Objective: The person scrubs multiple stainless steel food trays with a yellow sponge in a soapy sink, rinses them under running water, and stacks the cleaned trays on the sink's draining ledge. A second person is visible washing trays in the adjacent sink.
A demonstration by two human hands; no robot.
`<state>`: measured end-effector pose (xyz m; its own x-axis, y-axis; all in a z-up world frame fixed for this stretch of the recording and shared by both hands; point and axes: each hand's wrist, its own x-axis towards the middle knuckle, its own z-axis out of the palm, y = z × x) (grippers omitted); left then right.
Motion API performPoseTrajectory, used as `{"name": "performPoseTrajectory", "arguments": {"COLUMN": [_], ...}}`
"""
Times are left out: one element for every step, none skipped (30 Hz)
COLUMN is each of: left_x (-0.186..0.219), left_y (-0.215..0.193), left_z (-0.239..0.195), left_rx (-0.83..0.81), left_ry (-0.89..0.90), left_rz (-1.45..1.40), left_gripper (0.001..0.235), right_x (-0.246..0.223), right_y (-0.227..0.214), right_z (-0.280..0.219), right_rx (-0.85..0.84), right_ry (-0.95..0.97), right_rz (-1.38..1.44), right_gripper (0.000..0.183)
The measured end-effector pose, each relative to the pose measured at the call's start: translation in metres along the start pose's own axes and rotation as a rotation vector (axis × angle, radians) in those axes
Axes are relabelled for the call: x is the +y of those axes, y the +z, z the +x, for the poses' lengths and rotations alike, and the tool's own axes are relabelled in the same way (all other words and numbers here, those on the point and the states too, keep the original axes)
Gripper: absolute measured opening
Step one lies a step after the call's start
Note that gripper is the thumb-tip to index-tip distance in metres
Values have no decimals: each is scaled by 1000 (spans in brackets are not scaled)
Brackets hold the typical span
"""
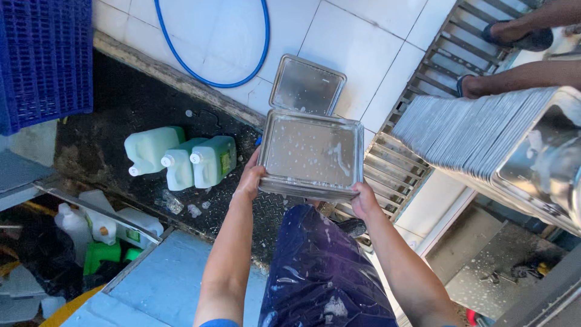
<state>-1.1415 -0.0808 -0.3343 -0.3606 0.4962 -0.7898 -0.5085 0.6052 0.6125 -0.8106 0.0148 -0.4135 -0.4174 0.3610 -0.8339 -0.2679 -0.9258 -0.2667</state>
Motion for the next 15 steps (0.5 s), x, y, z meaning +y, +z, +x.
{"name": "performPoseTrajectory", "arguments": {"left_x": [1,3,5,9,11,11,17,22,25,28,21,10,8,7,4], "left_y": [-3,-4,-6,-8,-12,-16,-19,-19,-18,-16,-17,-15,-6,3,11], "left_z": [17,33,50,65,77,87,103,116,127,137,132,122,120,115,106], "left_rx": [-16,-32,-48,-63,-79,-96,-115,-134,-43,48,145,254,362,472,411], "left_ry": [14,28,53,79,105,119,147,176,277,378,458,493,553,612,608], "left_rz": [-2,-5,4,13,22,14,8,2,173,344,516,605,692,777,806], "left_gripper": [98,99,99,100,100,98,97,95,88,82,76,72,68,64,65], "right_x": [-1,-2,-10,-17,-21,-25,-32,-38,-42,-46,-44,-43,-48,-47,-41], "right_y": [3,5,7,9,11,13,19,24,27,31,33,34,37,34,30], "right_z": [11,20,33,44,51,56,66,72,75,78,74,68,69,63,51], "right_rx": [20,-3,-29,-55,-63,-70,-89,-112,-132,-153,-52,46,136,124,114], "right_ry": [-1,-29,-60,-91,-135,-179,-234,-292,-346,-400,-311,-217,-141,-140,-141], "right_rz": [11,-3,-19,-36,-50,-65,-80,-156,-229,-303,-495,-685,-872,-946,-1018], "right_gripper": [40,45,50,55,63,71,80,85,90,96,91,86,81,80,79]}}
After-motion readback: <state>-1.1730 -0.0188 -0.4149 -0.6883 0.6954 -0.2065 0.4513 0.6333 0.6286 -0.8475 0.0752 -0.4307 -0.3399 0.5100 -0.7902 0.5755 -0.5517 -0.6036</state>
